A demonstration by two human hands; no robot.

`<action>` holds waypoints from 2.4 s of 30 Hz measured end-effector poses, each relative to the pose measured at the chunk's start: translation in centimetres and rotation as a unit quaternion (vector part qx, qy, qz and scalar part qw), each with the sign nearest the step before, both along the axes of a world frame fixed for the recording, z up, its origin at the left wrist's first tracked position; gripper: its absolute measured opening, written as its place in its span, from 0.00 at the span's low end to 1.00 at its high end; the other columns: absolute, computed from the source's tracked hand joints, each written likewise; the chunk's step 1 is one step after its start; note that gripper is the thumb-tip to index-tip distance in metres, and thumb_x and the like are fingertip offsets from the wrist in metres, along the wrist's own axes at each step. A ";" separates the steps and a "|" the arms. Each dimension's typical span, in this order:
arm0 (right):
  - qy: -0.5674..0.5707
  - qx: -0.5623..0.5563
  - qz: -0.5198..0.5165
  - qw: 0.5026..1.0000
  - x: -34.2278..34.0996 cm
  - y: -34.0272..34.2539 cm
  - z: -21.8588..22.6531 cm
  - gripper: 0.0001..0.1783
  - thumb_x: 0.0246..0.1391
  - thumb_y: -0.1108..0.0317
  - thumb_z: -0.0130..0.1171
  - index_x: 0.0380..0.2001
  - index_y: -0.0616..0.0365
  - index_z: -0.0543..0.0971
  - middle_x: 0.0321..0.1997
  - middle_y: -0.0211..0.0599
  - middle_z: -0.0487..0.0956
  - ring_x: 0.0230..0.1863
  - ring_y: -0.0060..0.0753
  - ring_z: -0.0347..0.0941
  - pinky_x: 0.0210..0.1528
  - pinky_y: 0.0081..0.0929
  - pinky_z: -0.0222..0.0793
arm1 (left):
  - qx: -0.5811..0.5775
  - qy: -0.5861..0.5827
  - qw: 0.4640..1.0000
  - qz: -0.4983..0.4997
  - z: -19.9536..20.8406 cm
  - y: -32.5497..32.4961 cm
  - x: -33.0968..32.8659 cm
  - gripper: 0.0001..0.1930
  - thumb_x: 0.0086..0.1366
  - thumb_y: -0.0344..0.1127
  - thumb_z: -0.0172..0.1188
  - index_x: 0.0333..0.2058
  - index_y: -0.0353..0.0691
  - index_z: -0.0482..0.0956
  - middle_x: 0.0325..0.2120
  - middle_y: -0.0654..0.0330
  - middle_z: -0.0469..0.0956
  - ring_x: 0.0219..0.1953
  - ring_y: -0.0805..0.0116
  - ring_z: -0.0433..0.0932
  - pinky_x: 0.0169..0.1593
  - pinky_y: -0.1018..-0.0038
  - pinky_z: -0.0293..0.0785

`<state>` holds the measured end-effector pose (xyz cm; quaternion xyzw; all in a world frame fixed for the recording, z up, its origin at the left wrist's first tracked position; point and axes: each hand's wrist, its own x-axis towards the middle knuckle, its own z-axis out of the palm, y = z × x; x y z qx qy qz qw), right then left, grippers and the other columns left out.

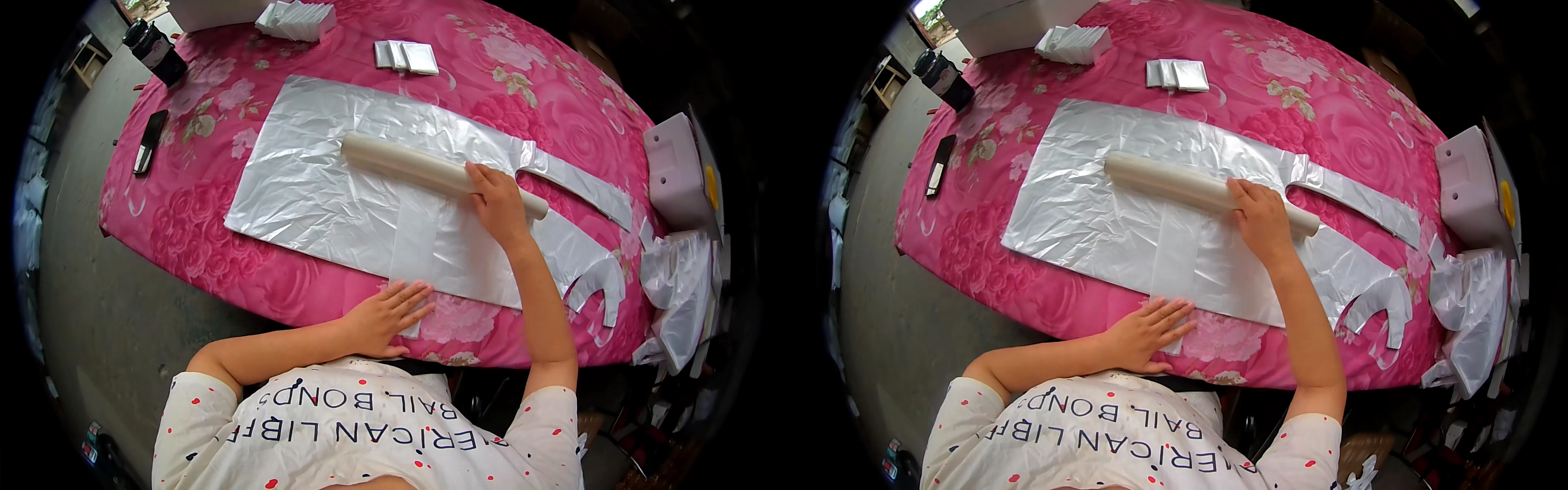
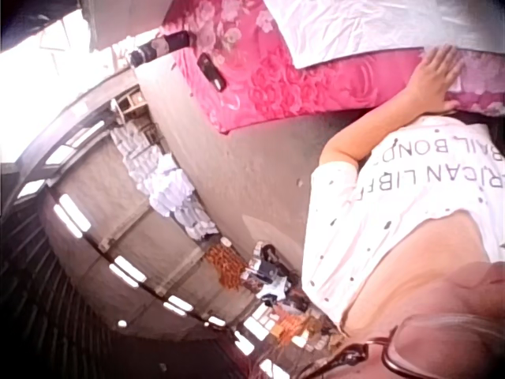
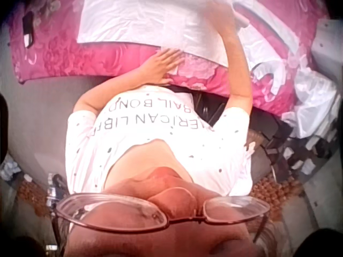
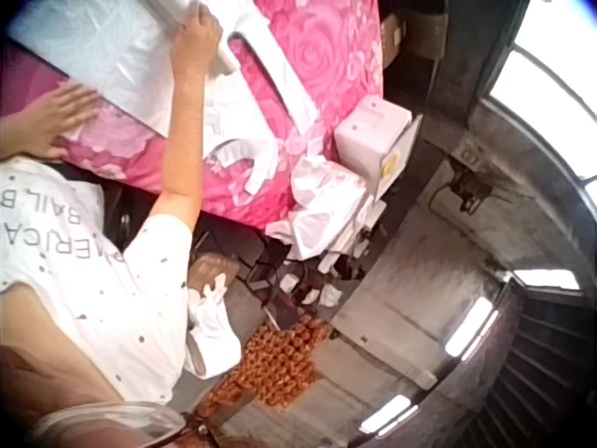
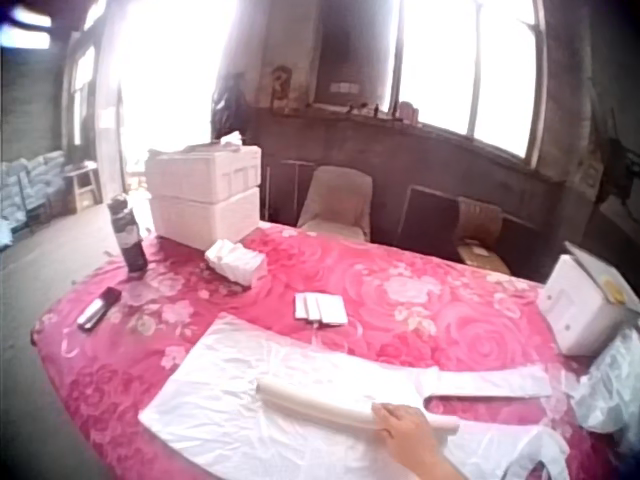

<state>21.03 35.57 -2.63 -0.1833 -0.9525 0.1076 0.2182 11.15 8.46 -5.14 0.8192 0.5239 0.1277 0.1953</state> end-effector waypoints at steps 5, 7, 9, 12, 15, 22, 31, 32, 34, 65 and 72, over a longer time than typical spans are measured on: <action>-0.011 0.032 -0.024 0.999 -0.9 2.7 0.0 0.31 0.41 0.77 0.58 0.54 0.54 0.68 0.53 0.39 0.70 0.54 0.44 0.65 0.57 0.37 0.58 | -0.006 0.041 0.998 -0.046 0.2 -0.3 -0.7 0.42 0.53 0.55 0.54 0.62 0.38 0.51 0.64 0.48 0.46 0.66 0.55 0.44 0.65 0.59 0.42; 0.012 0.023 -0.006 1.000 -1.3 1.2 0.4 0.32 0.41 0.77 0.58 0.55 0.56 0.66 0.55 0.41 0.68 0.55 0.45 0.64 0.59 0.37 0.57 | 0.010 0.033 0.998 -0.060 -0.1 -0.9 -1.0 0.40 0.54 0.53 0.54 0.61 0.38 0.53 0.63 0.48 0.48 0.66 0.55 0.47 0.64 0.60 0.45; 0.041 -0.023 0.042 0.998 -0.8 -2.3 1.3 0.33 0.41 0.77 0.58 0.55 0.57 0.65 0.56 0.42 0.66 0.57 0.46 0.63 0.60 0.37 0.57 | 0.042 -0.026 0.996 -0.072 -0.9 -1.6 -1.4 0.36 0.55 0.50 0.55 0.59 0.37 0.58 0.62 0.49 0.52 0.64 0.55 0.51 0.64 0.62 0.49; -0.013 -0.088 0.165 0.982 0.9 -6.9 0.9 0.31 0.41 0.78 0.55 0.54 0.60 0.66 0.54 0.44 0.69 0.55 0.46 0.64 0.57 0.36 0.62 | 0.127 -0.026 0.990 -0.047 -0.6 -2.2 -2.2 0.24 0.57 0.43 0.54 0.51 0.36 0.68 0.55 0.52 0.64 0.57 0.56 0.64 0.58 0.66 0.62; -0.049 -0.117 0.210 0.970 2.2 -9.9 0.3 0.31 0.40 0.79 0.53 0.54 0.61 0.66 0.51 0.44 0.71 0.54 0.45 0.66 0.55 0.35 0.63 | 0.148 -0.054 0.985 -0.066 -0.6 -2.5 -2.8 0.17 0.57 0.37 0.54 0.43 0.36 0.73 0.44 0.55 0.71 0.47 0.60 0.71 0.50 0.69 0.70; -0.058 -0.166 0.178 0.968 2.5 -10.9 0.1 0.33 0.37 0.81 0.51 0.54 0.61 0.66 0.50 0.44 0.72 0.52 0.45 0.67 0.54 0.35 0.64 | 0.150 -0.065 0.983 -0.084 0.5 -2.2 -3.5 0.14 0.52 0.32 0.54 0.38 0.37 0.74 0.33 0.59 0.73 0.40 0.63 0.73 0.44 0.72 0.73; 0.001 -0.105 0.154 0.983 2.2 -11.5 -1.6 0.24 0.37 0.77 0.54 0.44 0.60 0.75 0.49 0.40 0.73 0.47 0.41 0.69 0.49 0.33 0.66 | 0.199 -0.316 0.926 0.051 1.9 -1.1 -3.9 0.27 0.40 0.42 0.70 0.39 0.37 0.73 0.33 0.58 0.74 0.33 0.61 0.75 0.36 0.72 0.74; 0.012 -0.111 0.147 0.983 2.1 -11.5 -1.6 0.23 0.37 0.76 0.55 0.43 0.60 0.75 0.48 0.39 0.74 0.46 0.41 0.69 0.48 0.32 0.67 | 0.204 -0.311 0.926 0.059 2.7 -0.7 -4.2 0.31 0.38 0.44 0.71 0.42 0.37 0.73 0.34 0.57 0.74 0.34 0.60 0.75 0.38 0.71 0.74; 0.034 -0.122 0.133 0.983 1.8 -11.7 -1.5 0.21 0.38 0.74 0.55 0.41 0.60 0.76 0.46 0.37 0.76 0.44 0.40 0.70 0.46 0.32 0.68 | 0.152 -0.258 0.953 0.044 3.4 0.5 -5.7 0.45 0.33 0.52 0.72 0.51 0.35 0.67 0.41 0.53 0.73 0.41 0.55 0.74 0.45 0.66 0.72; -0.032 -0.524 -0.178 0.833 -1.5 -9.1 0.0 0.13 0.52 0.65 0.55 0.23 0.67 0.75 0.17 0.38 0.76 0.15 0.26 0.73 0.18 0.22 0.65 | 0.128 -0.160 0.942 0.264 0.5 5.0 -5.1 0.34 0.57 0.37 0.55 0.60 0.32 0.53 0.59 0.45 0.54 0.60 0.52 0.58 0.59 0.63 0.57; -0.055 -0.505 -0.193 0.839 -1.7 -9.4 0.9 0.11 0.47 0.67 0.59 0.26 0.66 0.73 0.20 0.38 0.75 0.19 0.30 0.73 0.23 0.26 0.68 | 0.028 0.048 0.972 0.229 -0.3 4.0 -2.2 0.44 0.55 0.57 0.51 0.61 0.31 0.48 0.64 0.47 0.45 0.67 0.55 0.39 0.66 0.57 0.31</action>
